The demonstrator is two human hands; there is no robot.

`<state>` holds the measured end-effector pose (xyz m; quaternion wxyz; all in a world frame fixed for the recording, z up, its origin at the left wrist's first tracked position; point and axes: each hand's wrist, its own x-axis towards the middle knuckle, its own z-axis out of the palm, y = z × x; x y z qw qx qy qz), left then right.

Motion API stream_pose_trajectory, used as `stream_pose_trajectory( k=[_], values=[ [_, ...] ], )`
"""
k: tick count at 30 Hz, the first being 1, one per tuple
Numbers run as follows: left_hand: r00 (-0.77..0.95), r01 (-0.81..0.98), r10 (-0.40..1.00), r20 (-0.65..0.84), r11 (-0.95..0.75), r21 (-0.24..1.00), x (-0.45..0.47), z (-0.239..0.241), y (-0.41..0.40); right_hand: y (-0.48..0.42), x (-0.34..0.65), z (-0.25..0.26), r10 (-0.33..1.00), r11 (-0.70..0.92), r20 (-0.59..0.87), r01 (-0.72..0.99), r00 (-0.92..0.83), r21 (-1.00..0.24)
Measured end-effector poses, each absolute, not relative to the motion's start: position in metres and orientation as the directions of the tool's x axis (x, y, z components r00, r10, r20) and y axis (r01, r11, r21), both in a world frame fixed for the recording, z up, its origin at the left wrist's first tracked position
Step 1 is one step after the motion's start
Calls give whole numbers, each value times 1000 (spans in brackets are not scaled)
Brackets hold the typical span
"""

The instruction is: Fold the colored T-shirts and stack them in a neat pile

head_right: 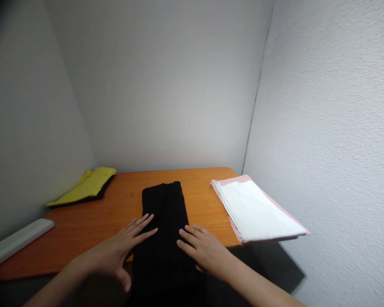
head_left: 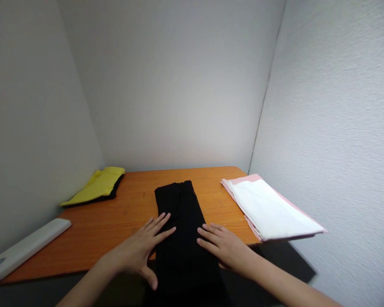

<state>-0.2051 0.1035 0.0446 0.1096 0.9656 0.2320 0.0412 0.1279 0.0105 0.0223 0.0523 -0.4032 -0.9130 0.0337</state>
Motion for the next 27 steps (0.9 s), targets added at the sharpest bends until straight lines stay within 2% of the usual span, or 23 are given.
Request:
stream_pose_trajectory(
  k=[5,8,10,12,14,16,18,20,24,27],
  values=[
    [819,547,551,160,-834,69,-200,27,85,3,131,22,722,690,145,718,-676,-88],
    [810,544,544,220,-837,69,-196,20,73,0,129,29,707,705,250,684,-661,-185],
    [806,521,540,240,-841,145,-194,23,68,2,126,33,728,685,334,658,-599,-311],
    [768,519,581,268,-811,272,-191,30,68,12,121,36,797,603,382,653,-468,-458],
    [667,524,678,308,-721,453,-183,38,75,29,114,38,886,454,372,674,-276,-583],
    [492,527,804,333,-580,621,-172,43,88,53,105,40,946,283,308,720,-101,-633],
    [307,562,899,314,-437,703,-161,43,104,77,97,42,970,142,242,798,4,-586],
    [206,626,937,284,-349,698,-153,39,118,97,90,44,980,60,195,886,35,-460],
    [117,690,957,266,-271,671,-152,30,127,110,81,43,986,-28,152,976,62,-216],
    [95,739,950,297,-267,618,-154,35,119,102,76,46,976,-55,203,994,73,-95]
  ],
)
